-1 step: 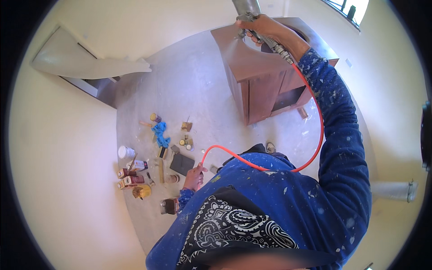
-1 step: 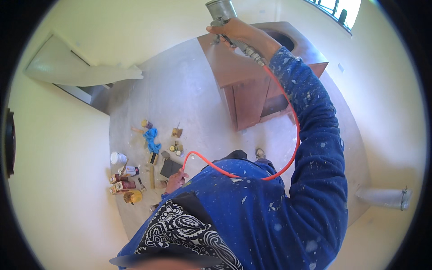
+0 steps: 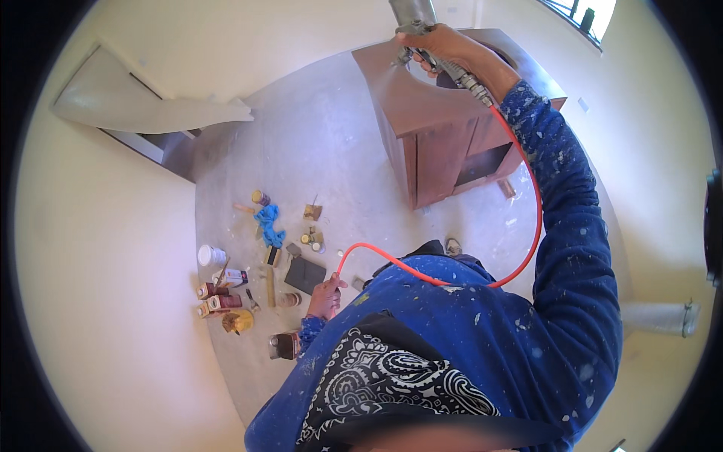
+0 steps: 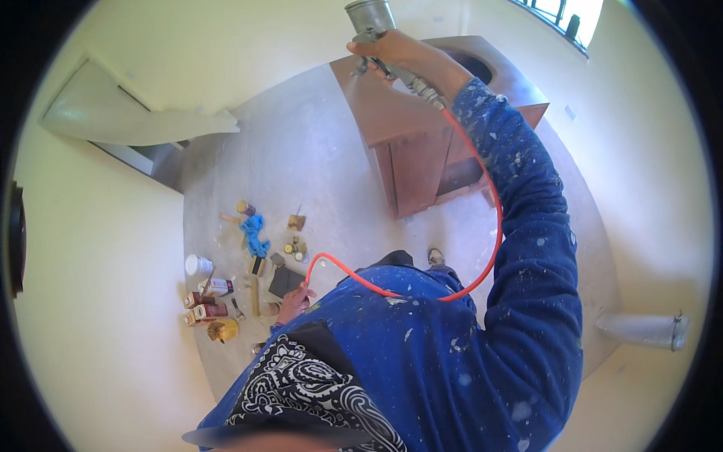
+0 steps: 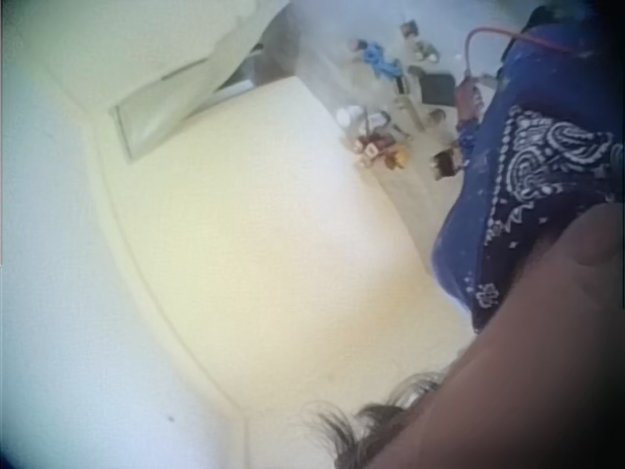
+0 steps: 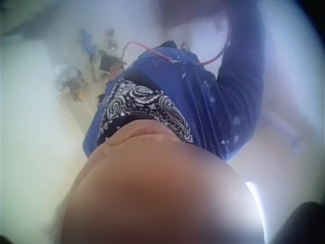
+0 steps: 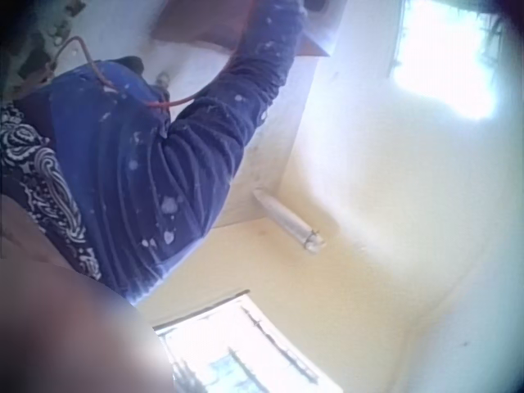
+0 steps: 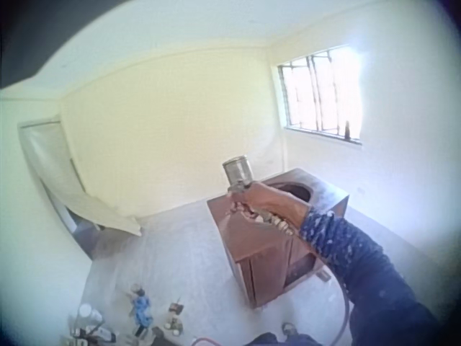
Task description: The person uses a spray gun to apply a coat of paint to a wooden cabinet. They move around the cabinet to cover different sides and adjust the spray gun settings during the process.
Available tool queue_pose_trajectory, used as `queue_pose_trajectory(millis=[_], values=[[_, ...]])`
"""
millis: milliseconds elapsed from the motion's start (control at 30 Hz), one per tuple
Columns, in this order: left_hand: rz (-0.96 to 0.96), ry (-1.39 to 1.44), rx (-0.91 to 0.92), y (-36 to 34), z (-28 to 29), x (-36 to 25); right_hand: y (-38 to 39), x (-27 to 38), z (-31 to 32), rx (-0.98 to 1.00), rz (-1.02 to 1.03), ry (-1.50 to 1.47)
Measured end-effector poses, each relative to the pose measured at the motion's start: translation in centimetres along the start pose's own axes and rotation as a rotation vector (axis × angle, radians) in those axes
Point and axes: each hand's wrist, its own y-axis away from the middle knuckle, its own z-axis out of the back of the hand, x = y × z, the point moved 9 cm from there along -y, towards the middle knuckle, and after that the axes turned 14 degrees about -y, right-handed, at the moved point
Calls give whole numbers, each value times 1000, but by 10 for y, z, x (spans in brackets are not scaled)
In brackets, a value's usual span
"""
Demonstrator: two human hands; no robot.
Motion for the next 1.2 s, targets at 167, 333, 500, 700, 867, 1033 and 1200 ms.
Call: queue_pose_trajectory(millis=[167,333,500,700,867,1033,1200], values=[[-19,-49,-17,4,4,3,1,-14,52,-152,-64,43],[-81,-76,-25,-7,7,30,9,-8,105,-348,-39,370],[-580,-316,-6,-6,1,5,34,5,82,-284,65,600],[13,-75,89,-4,-3,4,34,-20,2,-58,6,402],[47,-8,101,2,-9,-19,43,-25,-32,52,-99,-19],[81,1,113,-6,-19,-13,47,-22,14,-68,-37,-59],[34,-113,127,-15,-32,-18,51,-38,108,-210,-64,29]])
